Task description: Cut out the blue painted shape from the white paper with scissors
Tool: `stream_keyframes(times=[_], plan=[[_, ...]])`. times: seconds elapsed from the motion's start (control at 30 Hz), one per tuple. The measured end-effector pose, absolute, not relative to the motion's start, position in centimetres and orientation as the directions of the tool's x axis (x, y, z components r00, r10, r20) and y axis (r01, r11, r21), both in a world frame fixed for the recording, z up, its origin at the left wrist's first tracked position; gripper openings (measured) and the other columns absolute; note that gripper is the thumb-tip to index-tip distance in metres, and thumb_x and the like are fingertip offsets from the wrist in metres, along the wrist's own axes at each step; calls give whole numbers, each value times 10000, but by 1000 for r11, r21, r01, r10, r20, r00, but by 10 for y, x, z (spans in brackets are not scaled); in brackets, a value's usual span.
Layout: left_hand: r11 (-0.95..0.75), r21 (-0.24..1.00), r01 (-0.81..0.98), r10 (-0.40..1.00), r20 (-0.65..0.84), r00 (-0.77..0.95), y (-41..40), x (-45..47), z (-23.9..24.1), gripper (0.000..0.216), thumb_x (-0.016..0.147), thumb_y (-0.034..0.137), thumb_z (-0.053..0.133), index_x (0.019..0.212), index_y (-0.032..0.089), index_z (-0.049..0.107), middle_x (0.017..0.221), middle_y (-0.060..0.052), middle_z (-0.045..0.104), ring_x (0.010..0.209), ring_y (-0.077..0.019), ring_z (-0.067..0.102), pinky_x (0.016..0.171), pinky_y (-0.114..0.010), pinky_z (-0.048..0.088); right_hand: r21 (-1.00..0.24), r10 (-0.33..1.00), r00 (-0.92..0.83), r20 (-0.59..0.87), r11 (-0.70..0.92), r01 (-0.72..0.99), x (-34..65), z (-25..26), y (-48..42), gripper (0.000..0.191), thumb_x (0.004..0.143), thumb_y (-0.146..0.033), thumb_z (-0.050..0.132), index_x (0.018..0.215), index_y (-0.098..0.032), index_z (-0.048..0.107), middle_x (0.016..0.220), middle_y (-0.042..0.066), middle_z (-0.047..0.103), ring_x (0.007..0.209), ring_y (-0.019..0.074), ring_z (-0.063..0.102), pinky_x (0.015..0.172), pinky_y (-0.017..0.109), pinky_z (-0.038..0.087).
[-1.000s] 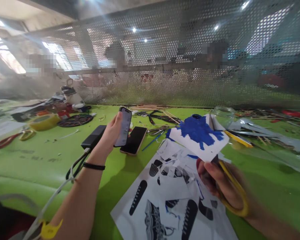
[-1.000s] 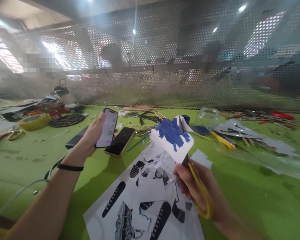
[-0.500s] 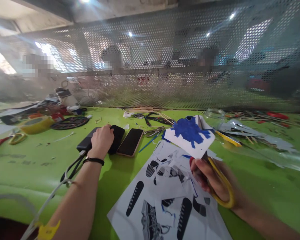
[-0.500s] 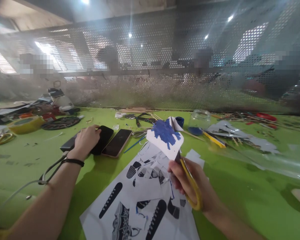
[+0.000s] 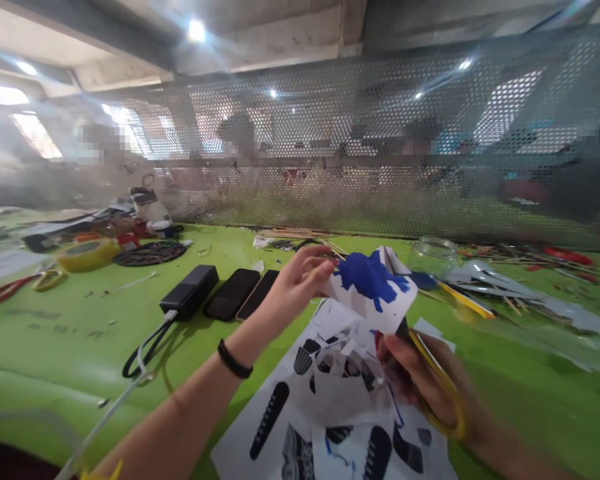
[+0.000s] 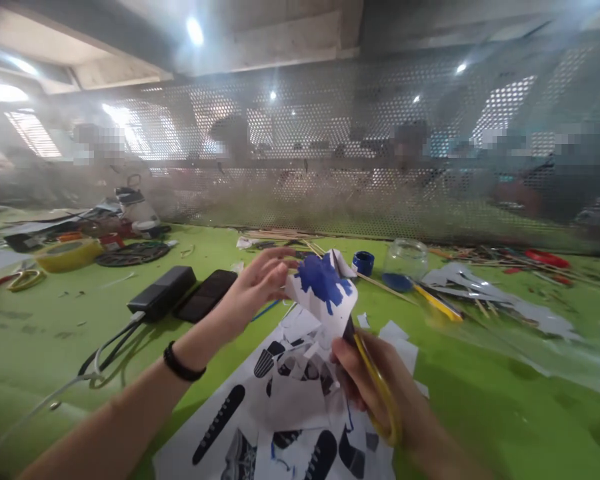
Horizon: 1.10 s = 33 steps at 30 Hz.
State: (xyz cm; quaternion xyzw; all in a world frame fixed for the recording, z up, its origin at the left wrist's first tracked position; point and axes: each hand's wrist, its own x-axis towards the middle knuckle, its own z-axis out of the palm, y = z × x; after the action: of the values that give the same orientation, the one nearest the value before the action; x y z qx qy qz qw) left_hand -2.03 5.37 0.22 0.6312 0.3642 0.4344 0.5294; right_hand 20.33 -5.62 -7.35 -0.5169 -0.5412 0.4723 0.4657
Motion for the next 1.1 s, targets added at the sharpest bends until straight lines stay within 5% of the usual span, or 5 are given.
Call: stream_keyframes(times=[0.17,0.33,0.63,0.83,1.1], plan=[[92,964,-248,906,22,424,28,-14,-25,626,830,625,983,1177,197,686,1009,-61,765,891,-199,780,849,-390,736,-991,998,56,-5,-12,131,208,-77,-68,675,972,-865,722,825,-207,717,525,-20,644,432,111,517,455,221,376],[204,927,-315,877,-30,480,17,-5,-19,610,764,608,1034,1060,155,753,980,-83,789,845,-192,772,718,-310,724,-993,997,77,5,-4,116,204,-75,-69,712,927,-886,757,712,-210,694,465,-19,628,388,109,527,408,211,393],[-23,966,-259,909,127,396,6,-2,-6,276,842,365,997,938,189,808,754,11,777,571,-127,703,560,-223,633,-995,995,89,-43,-51,88,196,-61,-79,709,908,-902,764,770,-209,706,512,-31,609,411,100,489,396,197,375],[-234,971,-41,924,235,302,2,-7,-2,153,932,382,868,934,235,826,710,-1,790,590,-186,746,557,-252,596,-992,993,79,-93,-99,79,199,-65,-75,707,914,-918,740,817,-220,682,499,-43,587,411,101,461,417,205,327],[-294,955,-30,917,291,272,1,-9,4,124,917,341,870,882,242,804,690,21,773,569,-173,760,534,-220,596,-993,993,71,-96,-101,64,201,-64,-73,712,903,-923,750,798,-225,659,484,-52,568,403,88,435,427,203,305]])
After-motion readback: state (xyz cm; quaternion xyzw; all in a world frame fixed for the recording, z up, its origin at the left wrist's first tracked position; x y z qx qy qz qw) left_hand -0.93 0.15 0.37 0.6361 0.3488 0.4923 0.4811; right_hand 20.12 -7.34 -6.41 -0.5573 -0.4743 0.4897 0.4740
